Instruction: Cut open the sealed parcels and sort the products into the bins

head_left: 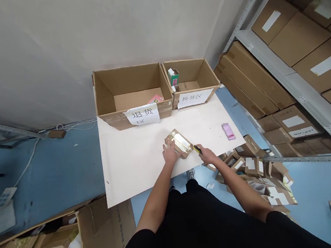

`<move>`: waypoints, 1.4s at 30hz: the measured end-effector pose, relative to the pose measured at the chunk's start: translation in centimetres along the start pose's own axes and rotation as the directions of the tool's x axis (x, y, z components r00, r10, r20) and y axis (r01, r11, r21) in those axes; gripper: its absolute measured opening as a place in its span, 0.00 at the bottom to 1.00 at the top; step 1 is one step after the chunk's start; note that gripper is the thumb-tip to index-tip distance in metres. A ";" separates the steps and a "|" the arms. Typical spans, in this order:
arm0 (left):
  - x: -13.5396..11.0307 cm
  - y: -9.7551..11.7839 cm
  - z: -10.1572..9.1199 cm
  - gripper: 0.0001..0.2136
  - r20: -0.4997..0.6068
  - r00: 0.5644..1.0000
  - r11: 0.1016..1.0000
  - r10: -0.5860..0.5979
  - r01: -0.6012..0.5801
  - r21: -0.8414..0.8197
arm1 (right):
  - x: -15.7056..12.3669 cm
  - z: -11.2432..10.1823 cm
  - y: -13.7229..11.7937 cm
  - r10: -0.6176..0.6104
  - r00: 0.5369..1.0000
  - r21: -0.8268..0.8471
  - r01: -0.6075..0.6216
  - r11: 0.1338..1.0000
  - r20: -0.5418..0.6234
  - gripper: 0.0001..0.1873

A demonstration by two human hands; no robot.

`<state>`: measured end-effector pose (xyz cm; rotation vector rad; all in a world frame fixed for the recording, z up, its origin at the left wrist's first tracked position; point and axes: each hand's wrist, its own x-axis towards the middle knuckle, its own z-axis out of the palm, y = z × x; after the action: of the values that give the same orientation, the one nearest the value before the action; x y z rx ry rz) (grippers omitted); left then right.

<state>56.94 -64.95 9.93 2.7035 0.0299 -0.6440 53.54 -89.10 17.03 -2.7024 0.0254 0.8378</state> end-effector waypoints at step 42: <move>-0.4 4.6 6.1 0.29 -0.086 0.994 0.982 0.067 -0.050 0.182 | 3.6 -3.4 -0.2 -0.031 0.989 -0.154 0.053 0.987 0.142 0.40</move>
<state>54.38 -71.33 6.64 2.8944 -0.0880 -0.5272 58.40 -89.62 17.72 -2.7705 -0.1349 1.0552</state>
